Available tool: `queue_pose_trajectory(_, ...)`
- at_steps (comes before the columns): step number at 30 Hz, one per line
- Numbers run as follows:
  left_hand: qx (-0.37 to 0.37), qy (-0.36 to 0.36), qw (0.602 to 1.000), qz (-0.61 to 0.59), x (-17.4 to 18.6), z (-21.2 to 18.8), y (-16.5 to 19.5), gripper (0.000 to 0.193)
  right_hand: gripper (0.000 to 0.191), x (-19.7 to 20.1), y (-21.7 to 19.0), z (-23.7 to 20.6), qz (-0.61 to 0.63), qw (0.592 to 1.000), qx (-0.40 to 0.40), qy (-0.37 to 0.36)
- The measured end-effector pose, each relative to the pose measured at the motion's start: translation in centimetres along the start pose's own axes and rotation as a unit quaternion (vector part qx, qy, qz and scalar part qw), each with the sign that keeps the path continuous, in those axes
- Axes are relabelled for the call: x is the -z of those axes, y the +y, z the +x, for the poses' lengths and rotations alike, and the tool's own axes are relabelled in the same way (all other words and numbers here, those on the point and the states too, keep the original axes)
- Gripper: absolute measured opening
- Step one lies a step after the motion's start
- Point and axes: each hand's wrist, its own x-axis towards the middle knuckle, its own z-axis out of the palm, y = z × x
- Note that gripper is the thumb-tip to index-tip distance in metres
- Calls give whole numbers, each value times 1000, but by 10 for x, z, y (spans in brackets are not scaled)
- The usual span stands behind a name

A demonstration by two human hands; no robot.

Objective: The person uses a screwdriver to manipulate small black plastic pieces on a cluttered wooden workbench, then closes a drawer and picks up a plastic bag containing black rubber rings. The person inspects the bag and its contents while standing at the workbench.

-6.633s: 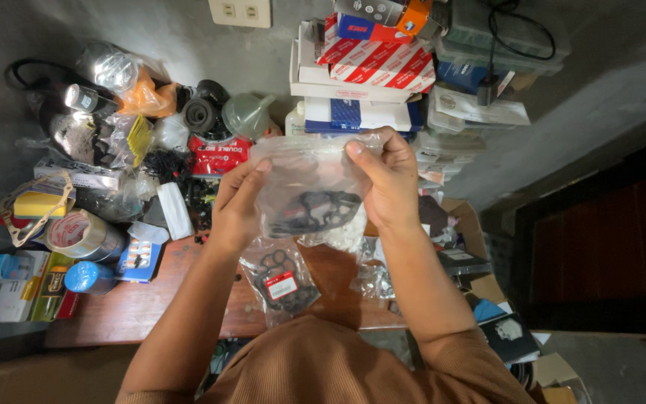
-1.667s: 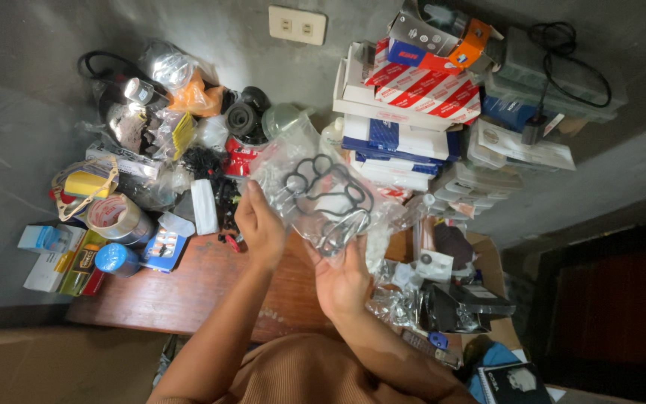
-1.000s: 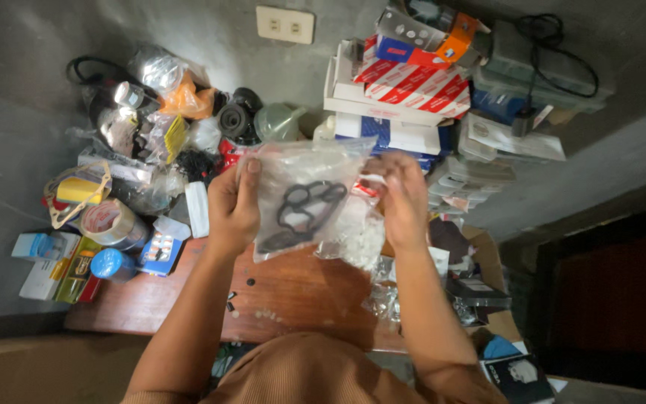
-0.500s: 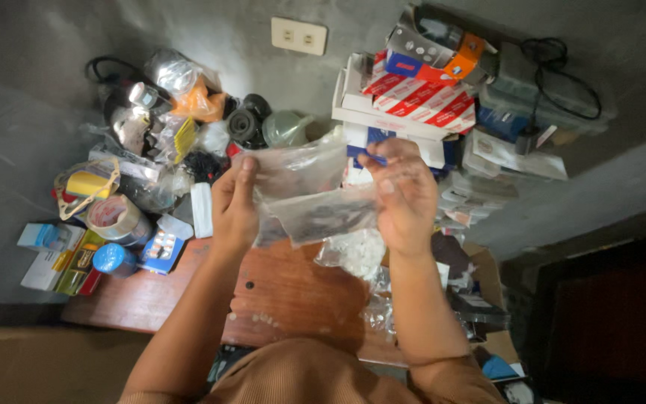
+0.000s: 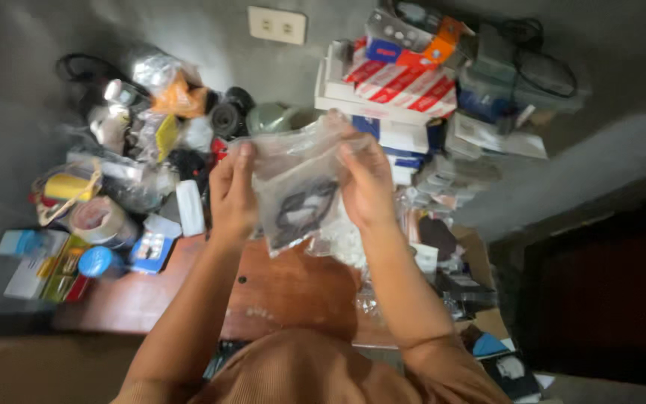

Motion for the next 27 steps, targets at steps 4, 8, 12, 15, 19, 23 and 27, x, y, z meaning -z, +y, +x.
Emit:
queue_pose_trajectory(4, -45, -30, 996, -66, -3, 2, -4, 36, 9, 7, 7, 4, -12, 996, 58, -66)
queue_pose_trajectory(8, -50, -28, 995, -79, -2, 3, -8, 39, 10, 8, 9, 4, -15, 997, 39, -58)
queue_pose_trajectory(12, -36, -31, 996, -76, -2, 3, -5, 38, 8, 6, 4, 3, -85, 995, 32, -35)
queue_pose_trajectory(15, -12, -58, 989, -138, -4, 2, 3, 35, 6, 1, -3, 3, -155, 987, 51, -2)
queue_pose_trajectory(19, 29, -75, 980, -182, -9, -1, 16, 38, 6, -8, -6, 6, -193, 973, 120, 26)
queue_pose_trajectory(23, 18, -83, 976, -200, -13, -6, 27, 41, 8, -13, -5, 7, -203, 967, 148, 51)
queue_pose_trajectory(27, -32, -123, 965, -231, -14, -9, 31, 43, 8, -13, -2, 9, -190, 964, 173, 69)
